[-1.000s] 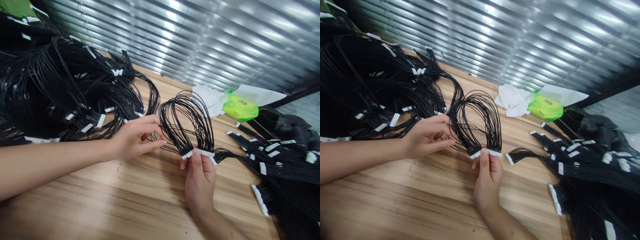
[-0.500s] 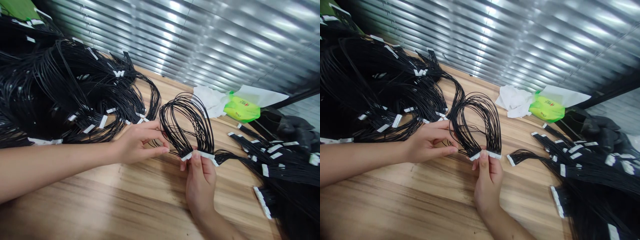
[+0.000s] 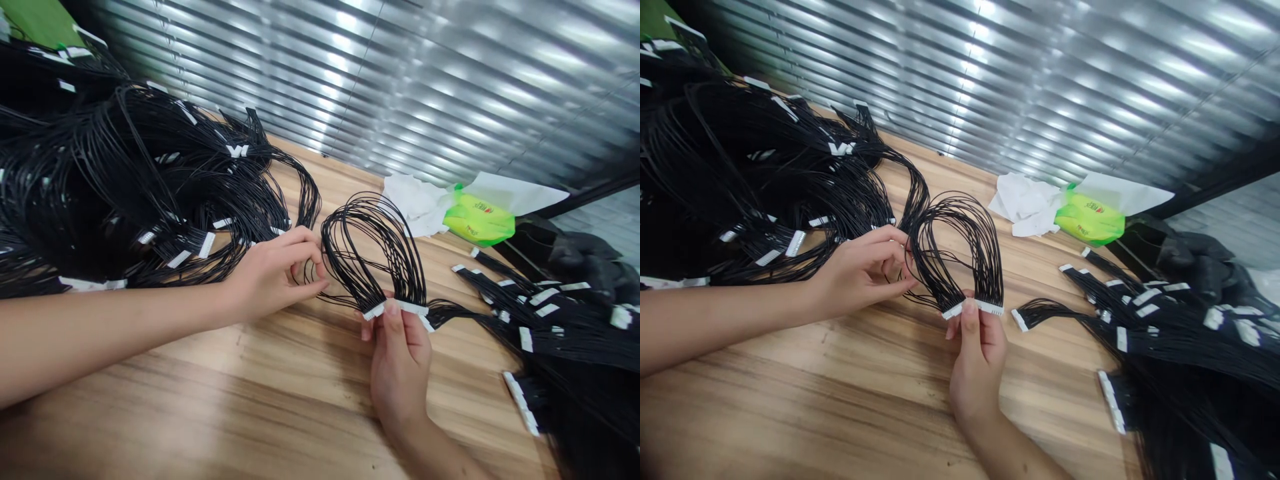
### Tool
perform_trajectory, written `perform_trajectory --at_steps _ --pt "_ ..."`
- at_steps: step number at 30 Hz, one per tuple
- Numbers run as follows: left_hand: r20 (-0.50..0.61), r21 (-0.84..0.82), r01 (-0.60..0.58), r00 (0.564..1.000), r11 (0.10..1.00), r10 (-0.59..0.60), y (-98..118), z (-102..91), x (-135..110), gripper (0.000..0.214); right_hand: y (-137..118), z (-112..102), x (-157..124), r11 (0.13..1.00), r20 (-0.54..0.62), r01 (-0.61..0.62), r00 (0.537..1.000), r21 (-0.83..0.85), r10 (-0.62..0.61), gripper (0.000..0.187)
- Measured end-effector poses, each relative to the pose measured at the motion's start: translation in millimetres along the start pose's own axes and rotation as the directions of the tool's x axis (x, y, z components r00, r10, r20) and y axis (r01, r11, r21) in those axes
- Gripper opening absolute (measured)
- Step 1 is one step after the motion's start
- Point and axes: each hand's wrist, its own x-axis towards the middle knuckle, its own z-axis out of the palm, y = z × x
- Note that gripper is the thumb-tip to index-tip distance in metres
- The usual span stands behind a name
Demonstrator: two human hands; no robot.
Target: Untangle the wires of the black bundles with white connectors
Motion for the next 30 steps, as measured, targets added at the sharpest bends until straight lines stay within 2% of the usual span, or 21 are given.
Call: perform_trajectory --at_steps 5,7,12,14,17,21,26,28,30 --pt "-0.122 0.250 -0.117 0.981 0.961 0.151 5.3 -4.2 1.0 0.008 2.4 -1.9 0.5 1.000 0.024 0.005 1.000 -0.016 -0.005 0.028" --pt "-0.171 0.290 -0.149 0.964 0.945 0.205 6.1 -5.0 1.1 0.011 2.9 -2.6 0.4 0.999 0.037 -0.004 0.999 -0.036 0.006 0.028" --pt "-0.185 0.241 -0.275 0.929 0.931 0.322 3.0 -5.5 0.7 0.014 1.2 -2.4 -0.4 0.996 0.068 0.007 0.998 -0.085 -0.001 0.029" --pt "-0.169 0.219 -0.282 0.932 0.934 0.321 1.5 -6.0 1.2 0.015 0.1 -2.1 -0.9 0.995 0.078 0.007 0.997 -0.095 0.001 0.028" --pt "-0.158 0.273 -0.265 0.936 0.925 0.315 -0.1 -7.7 3.0 0.006 -0.1 -2.6 -1.5 0.997 0.080 -0.013 0.997 -0.082 0.019 0.027" --pt "-0.181 0.302 -0.300 0.914 0.905 0.363 -1.1 -9.9 5.8 0.003 0.3 -2.8 0.7 0.997 0.039 -0.074 0.997 0.029 0.073 0.026" --pt "-0.154 0.227 -0.283 0.935 0.932 0.321 3.5 -10.3 5.0 0.007 -5.1 1.2 7.2 0.976 -0.036 -0.106 0.993 0.189 0.115 0.024" --pt "-0.119 0.196 -0.328 0.928 0.924 0.354 5.4 -10.3 3.4 0.008 -7.7 2.4 9.0 0.968 -0.057 -0.111 0.990 0.226 0.127 0.026" --pt "-0.088 0.164 -0.407 0.901 0.899 0.424 5.2 -10.5 2.1 0.007 -9.3 2.6 9.9 0.959 -0.051 -0.132 0.987 0.251 0.150 0.028"
